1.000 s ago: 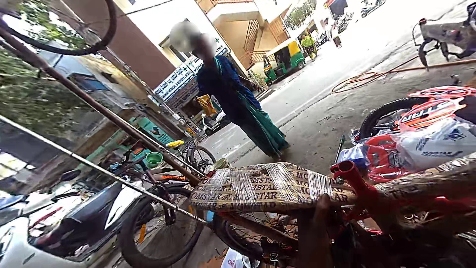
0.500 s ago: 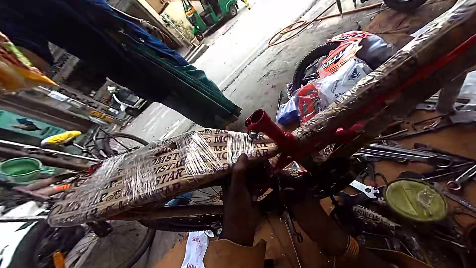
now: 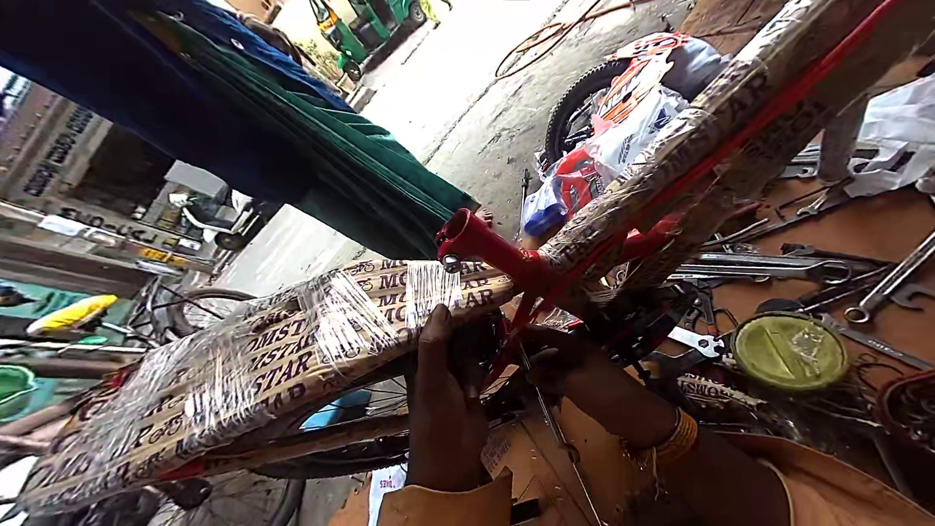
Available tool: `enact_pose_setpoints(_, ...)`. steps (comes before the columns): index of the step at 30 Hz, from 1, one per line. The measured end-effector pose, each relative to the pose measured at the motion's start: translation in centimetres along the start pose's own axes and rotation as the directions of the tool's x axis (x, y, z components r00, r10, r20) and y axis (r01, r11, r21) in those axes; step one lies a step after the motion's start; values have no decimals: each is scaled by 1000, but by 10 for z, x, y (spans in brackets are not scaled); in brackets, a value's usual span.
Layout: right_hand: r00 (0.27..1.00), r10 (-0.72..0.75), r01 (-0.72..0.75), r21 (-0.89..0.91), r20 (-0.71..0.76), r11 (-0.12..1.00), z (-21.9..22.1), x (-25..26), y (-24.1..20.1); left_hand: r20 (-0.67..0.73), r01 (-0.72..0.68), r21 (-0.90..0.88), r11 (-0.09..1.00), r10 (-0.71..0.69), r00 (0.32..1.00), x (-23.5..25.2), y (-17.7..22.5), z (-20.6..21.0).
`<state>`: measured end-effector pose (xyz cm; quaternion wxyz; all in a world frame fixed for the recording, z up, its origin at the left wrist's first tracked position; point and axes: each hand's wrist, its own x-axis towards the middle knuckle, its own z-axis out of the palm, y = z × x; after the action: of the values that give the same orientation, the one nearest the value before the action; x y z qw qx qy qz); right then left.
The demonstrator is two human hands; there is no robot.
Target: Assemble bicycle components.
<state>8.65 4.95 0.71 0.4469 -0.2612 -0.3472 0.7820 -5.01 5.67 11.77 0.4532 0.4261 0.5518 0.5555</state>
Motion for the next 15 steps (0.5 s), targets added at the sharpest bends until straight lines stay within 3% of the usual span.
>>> enact_pose_setpoints(5,995,64,-70,92,72,993,-11,0,-22,21,-28,60,998,27,999,2,1,-1)
enact_pose_setpoints(10,976,43,-55,49,215,997,-39,11,-51,120,-84,87,993,73,990,3,3,1)
enact_pose_setpoints(15,997,29,-31,34,71,999,-24,0,-24,100,-71,98,993,61,993,6,3,4)
